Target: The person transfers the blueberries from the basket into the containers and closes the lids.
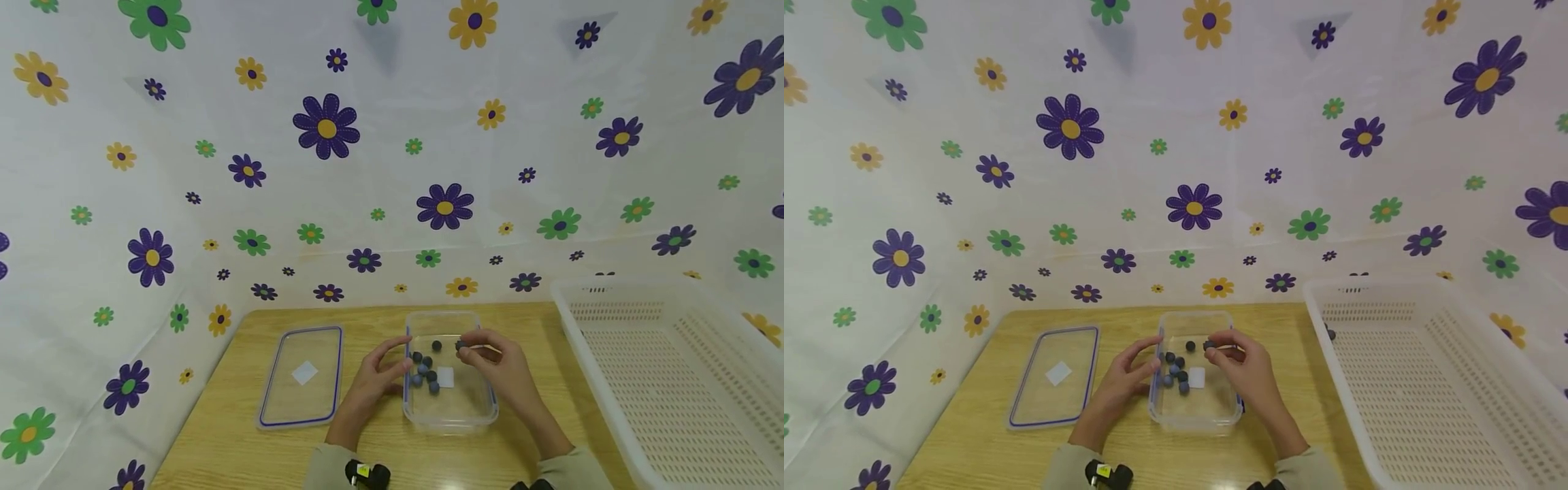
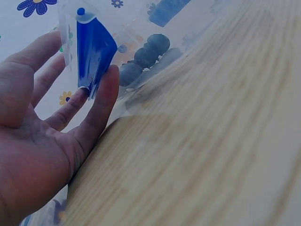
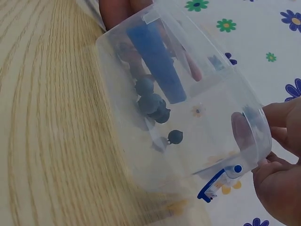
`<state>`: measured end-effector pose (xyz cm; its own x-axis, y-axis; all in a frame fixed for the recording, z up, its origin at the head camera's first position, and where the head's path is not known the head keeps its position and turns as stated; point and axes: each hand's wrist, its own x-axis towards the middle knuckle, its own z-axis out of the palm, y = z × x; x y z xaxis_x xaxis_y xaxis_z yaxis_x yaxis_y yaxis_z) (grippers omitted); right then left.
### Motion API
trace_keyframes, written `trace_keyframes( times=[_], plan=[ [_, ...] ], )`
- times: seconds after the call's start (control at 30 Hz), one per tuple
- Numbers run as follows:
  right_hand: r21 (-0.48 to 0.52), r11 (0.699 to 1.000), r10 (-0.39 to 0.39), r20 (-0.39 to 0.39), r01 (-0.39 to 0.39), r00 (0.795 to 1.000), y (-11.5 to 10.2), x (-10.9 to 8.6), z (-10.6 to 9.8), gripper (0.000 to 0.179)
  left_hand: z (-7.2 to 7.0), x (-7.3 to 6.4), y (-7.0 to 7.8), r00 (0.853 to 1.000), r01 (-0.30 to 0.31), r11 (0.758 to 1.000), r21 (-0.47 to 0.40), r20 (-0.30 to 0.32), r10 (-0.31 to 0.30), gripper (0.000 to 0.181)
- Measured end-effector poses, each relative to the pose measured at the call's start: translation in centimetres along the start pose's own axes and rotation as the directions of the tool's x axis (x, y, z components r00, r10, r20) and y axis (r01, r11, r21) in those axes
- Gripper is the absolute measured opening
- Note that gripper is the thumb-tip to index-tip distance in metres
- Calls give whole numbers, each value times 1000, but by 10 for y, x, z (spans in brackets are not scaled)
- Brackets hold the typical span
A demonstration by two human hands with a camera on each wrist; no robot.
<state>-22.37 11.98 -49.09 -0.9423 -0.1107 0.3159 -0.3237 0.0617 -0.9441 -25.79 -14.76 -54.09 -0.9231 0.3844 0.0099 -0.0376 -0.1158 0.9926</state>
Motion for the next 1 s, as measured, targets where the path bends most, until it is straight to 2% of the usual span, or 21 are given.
trace_keyframes(
  times=[0.07,0.3,0.7,0.87,1.0],
  plan=[
    [-47,999,-5,6,5,1000,0,1,1,21,0,0,1,1000,-3,1000,-3,0,3,56],
    [-102,995,-4,0,4,1000,0,1,4,20,-2,0,2,1000,-7,1000,-7,-3,7,55],
    [-70,997,25,8,-24,1000,-6,-1,1,16,0,0,0,1000,6,1000,-6,7,-6,57],
    [-51,999,-12,49,15,999,-28,0,-7,17,1,1,0,1000,-1,1000,-3,12,1,58],
    [-110,992,-56,55,62,997,-56,2,-16,19,1,0,0,1000,1,1000,-10,10,-1,58]
  ],
)
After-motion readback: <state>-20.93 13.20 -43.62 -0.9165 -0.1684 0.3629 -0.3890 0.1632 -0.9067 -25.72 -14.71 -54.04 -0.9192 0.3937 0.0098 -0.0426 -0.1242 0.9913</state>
